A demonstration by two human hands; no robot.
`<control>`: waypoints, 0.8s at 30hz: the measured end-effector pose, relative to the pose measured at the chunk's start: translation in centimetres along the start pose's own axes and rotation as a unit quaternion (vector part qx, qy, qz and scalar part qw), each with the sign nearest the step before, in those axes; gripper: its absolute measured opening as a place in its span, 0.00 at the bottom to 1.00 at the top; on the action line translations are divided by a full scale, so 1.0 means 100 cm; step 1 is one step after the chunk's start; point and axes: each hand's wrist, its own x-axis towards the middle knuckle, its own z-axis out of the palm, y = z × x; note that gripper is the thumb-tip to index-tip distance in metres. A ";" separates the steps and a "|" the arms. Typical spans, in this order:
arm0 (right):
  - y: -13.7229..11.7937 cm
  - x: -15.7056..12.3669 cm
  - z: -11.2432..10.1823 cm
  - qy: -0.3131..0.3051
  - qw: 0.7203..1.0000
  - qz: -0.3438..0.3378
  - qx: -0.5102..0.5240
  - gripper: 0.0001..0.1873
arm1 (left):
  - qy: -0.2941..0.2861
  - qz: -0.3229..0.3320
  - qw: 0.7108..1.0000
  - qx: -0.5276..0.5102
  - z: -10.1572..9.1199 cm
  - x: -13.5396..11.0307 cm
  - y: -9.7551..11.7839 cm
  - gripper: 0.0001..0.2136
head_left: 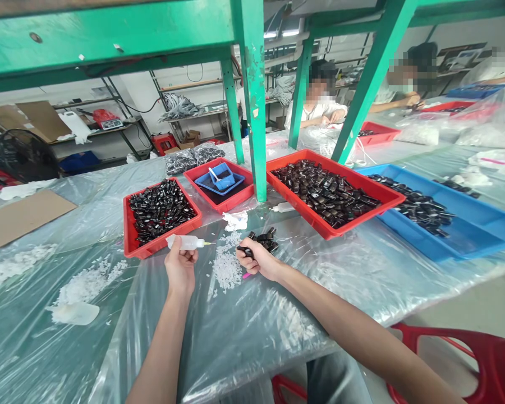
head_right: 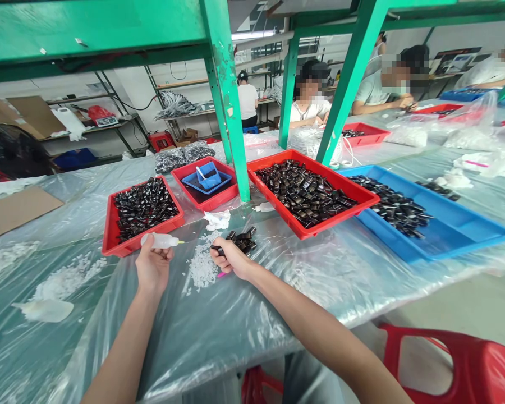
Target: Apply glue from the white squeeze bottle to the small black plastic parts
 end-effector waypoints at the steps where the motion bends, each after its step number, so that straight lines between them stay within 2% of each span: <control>1: 0.000 0.000 0.000 0.003 1.000 -0.004 -0.007 0.15 | -0.002 0.001 1.000 0.003 0.000 0.000 0.000 0.15; 11: 0.004 -0.001 0.005 0.036 0.995 -0.078 -0.045 0.21 | 0.000 -0.006 1.000 -0.006 0.002 -0.001 0.000 0.15; 15: 0.002 0.000 0.004 0.032 0.998 -0.036 -0.042 0.24 | 0.003 -0.009 1.000 -0.002 0.000 0.000 -0.001 0.15; 19: -0.001 0.000 0.003 -0.019 1.000 0.019 0.015 0.19 | 0.001 -0.001 1.000 0.002 0.000 0.001 -0.001 0.15; 22: -0.002 -0.002 0.002 -0.050 0.996 0.022 0.064 0.10 | 0.002 -0.004 1.000 -0.001 -0.001 0.001 -0.001 0.14; 24: -0.002 -0.003 0.003 -0.062 0.994 0.016 0.088 0.09 | 0.003 -0.007 1.000 -0.004 -0.001 0.001 -0.001 0.14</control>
